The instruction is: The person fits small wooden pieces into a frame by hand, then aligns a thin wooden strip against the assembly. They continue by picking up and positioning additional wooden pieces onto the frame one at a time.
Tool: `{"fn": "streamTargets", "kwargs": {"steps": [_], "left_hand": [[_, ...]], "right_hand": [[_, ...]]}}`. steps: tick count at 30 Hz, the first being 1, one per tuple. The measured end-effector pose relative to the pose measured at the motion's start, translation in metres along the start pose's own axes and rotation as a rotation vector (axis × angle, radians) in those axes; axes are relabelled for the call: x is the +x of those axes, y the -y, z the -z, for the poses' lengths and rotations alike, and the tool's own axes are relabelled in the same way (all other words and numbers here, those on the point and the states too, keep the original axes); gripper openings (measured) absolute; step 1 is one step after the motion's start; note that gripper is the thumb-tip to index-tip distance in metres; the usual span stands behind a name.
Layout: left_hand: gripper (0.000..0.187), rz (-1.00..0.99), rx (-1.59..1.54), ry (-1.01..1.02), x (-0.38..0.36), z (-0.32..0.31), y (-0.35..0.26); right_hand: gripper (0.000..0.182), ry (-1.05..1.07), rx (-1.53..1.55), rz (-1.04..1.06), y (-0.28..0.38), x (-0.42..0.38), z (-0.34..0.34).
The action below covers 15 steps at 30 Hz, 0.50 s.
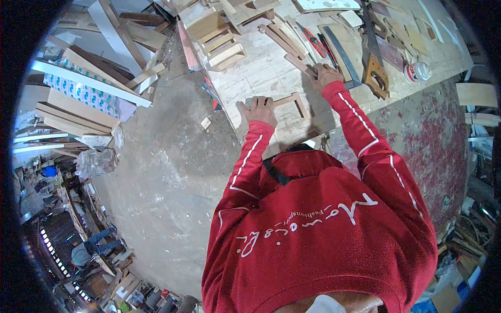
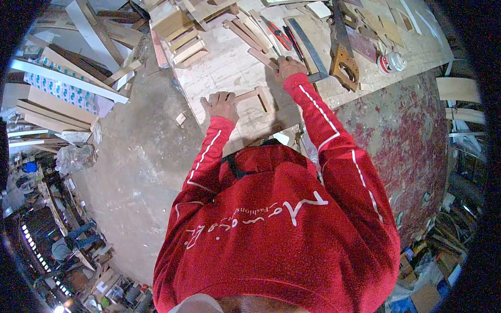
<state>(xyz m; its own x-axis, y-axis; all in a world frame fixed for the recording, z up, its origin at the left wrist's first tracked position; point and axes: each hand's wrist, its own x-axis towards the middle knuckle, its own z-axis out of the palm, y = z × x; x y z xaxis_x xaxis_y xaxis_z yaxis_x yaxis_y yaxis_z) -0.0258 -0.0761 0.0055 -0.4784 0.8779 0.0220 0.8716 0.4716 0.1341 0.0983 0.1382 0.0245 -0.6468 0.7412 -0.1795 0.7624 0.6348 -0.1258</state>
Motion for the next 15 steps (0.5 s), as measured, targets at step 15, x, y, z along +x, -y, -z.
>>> {"fn": "streamTargets", "kwargs": {"steps": [15], "left_hand": [[0.030,0.396,-0.729,-0.418,-0.030,-0.006,0.050]], "right_hand": [[0.033,-0.100,0.657,-0.097,0.014,-0.082,-0.042]]}}
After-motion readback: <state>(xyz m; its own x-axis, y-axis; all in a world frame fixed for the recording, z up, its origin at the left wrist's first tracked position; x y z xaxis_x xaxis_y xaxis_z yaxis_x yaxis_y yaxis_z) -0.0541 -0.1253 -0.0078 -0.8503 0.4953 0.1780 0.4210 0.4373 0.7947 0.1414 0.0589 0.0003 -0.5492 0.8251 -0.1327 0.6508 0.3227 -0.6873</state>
